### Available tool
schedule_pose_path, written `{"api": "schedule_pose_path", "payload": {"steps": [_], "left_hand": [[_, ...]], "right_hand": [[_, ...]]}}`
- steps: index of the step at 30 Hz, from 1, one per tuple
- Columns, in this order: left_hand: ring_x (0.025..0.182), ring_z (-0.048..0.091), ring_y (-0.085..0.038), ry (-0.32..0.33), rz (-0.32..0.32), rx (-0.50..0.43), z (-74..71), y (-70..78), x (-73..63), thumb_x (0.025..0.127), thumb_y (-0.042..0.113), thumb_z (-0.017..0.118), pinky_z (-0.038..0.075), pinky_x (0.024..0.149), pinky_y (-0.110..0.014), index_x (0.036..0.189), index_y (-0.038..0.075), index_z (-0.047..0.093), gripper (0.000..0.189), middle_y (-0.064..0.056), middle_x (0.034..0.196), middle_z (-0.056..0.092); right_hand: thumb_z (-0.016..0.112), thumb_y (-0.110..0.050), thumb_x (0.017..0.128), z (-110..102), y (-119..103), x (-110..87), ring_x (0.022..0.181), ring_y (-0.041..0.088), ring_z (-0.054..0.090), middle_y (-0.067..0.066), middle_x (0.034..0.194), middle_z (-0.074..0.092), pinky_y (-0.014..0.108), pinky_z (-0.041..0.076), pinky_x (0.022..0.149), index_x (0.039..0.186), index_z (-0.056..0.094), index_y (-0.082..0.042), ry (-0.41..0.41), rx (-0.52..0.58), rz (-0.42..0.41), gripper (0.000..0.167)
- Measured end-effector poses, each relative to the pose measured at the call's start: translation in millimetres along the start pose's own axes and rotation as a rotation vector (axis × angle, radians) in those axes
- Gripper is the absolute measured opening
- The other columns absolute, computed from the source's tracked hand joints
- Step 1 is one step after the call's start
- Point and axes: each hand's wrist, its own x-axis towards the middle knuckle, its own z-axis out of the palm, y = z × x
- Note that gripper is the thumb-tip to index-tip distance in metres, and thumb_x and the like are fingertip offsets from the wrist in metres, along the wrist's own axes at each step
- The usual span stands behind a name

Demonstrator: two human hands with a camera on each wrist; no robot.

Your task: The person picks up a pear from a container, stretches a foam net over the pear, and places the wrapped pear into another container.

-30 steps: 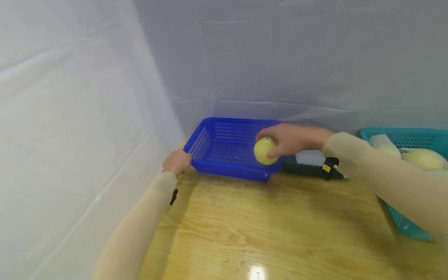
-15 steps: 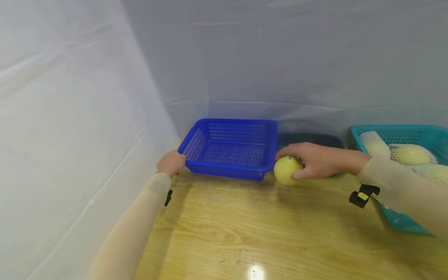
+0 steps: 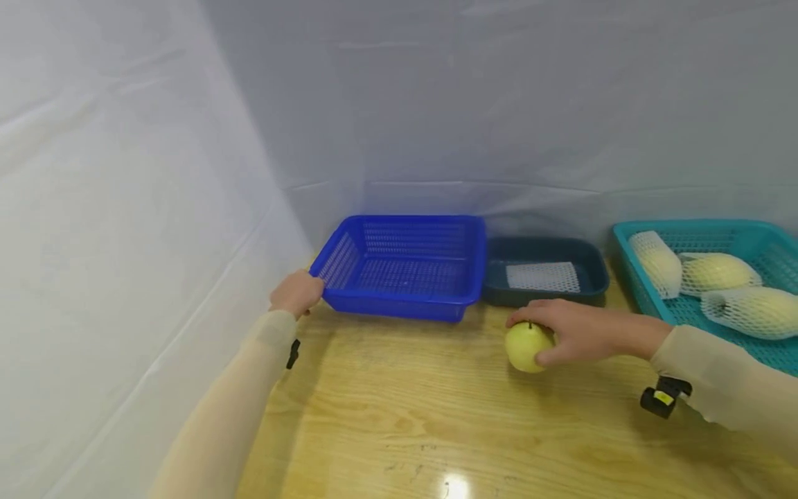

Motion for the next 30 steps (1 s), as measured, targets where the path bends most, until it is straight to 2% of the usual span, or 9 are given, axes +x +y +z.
{"api": "schedule_pose_path", "payload": {"steps": [6,11,14,18,20,22,25,27,30], "left_hand": [[0.077,0.073,-0.032,0.008,0.025,-0.001,-2.7,-5.0,-1.7,0.1,0.031,0.033,0.048,0.049,-0.032,0.071,0.016,0.045,0.034,-0.019,0.089,0.071],[0.065,0.063,-0.024,0.038,0.023,0.033,-2.6,-7.3,-1.3,0.1,0.039,0.034,0.045,0.051,-0.032,0.075,0.014,0.05,0.039,-0.01,0.075,0.063],[0.073,0.059,-0.027,0.113,0.027,0.06,-2.5,-8.6,-2.1,0.1,0.045,0.036,0.047,0.058,-0.038,0.088,0.006,0.056,0.045,-0.011,0.081,0.06],[0.101,0.06,-0.042,0.271,0.085,0.065,-2.3,-4.4,-3.3,0.1,0.046,0.043,0.051,0.079,-0.057,0.114,-0.006,0.056,0.055,-0.024,0.106,0.061],[0.112,0.055,-0.047,0.344,0.137,0.05,-1.7,3.3,-4.6,0.099,0.044,0.047,0.048,0.089,-0.062,0.122,-0.007,0.054,0.056,-0.028,0.116,0.058],[0.117,0.05,-0.047,0.412,0.194,0.027,-1.1,15.7,-8.2,0.098,0.041,0.049,0.043,0.098,-0.062,0.123,-0.007,0.054,0.054,-0.028,0.121,0.056],[0.117,0.049,-0.044,0.49,0.294,-0.028,1.5,40.2,-17.6,0.096,0.036,0.053,0.041,0.1,-0.058,0.119,-0.002,0.057,0.045,-0.024,0.119,0.057],[0.115,0.05,-0.04,0.515,0.357,-0.073,4.2,58.7,-27.9,0.094,0.034,0.056,0.041,0.1,-0.054,0.116,0.001,0.059,0.04,-0.019,0.115,0.058],[0.107,0.055,-0.032,0.495,0.441,-0.153,10.7,87.0,-47.2,0.093,0.032,0.058,0.046,0.092,-0.049,0.11,0.007,0.062,0.03,-0.01,0.109,0.061]], "right_hand": [[0.072,-0.03,0.085,16,5,-2.2,0.113,0.018,0.058,0.001,0.134,0.059,0.04,0.051,0.088,0.141,0.055,-0.018,0.039,-0.04,-0.015,0.059],[0.071,-0.03,0.086,24,13,0.2,0.121,0.024,0.058,0.004,0.139,0.059,0.045,0.05,0.093,0.141,0.055,-0.015,0.061,-0.043,-0.004,0.06],[0.071,-0.031,0.087,28,19,2.3,0.126,0.028,0.057,0.006,0.14,0.059,0.049,0.049,0.098,0.142,0.055,-0.012,0.064,-0.047,-0.007,0.06],[0.071,-0.03,0.087,33,27,3.6,0.128,0.032,0.057,0.011,0.139,0.06,0.051,0.047,0.103,0.14,0.055,-0.005,0.081,-0.038,-0.025,0.061],[0.071,-0.031,0.087,35,29,2.9,0.128,0.033,0.057,0.012,0.139,0.06,0.052,0.047,0.104,0.14,0.055,-0.003,0.09,-0.03,-0.028,0.062],[0.071,-0.033,0.088,36,31,1.1,0.129,0.034,0.056,0.013,0.14,0.059,0.053,0.046,0.105,0.141,0.054,-0.002,0.096,-0.018,-0.018,0.064],[0.07,-0.037,0.089,36,31,-1.8,0.131,0.036,0.054,0.014,0.143,0.057,0.055,0.045,0.106,0.143,0.052,-0.002,0.097,-0.004,-0.003,0.067],[0.07,-0.039,0.09,36,30,-3.5,0.132,0.036,0.053,0.014,0.145,0.055,0.055,0.044,0.107,0.145,0.05,-0.002,0.093,0.014,0.013,0.069],[0.069,-0.041,0.092,35,29,-5.6,0.132,0.037,0.052,0.015,0.146,0.054,0.055,0.044,0.107,0.146,0.049,-0.002,0.083,0.04,0.028,0.069]]}}
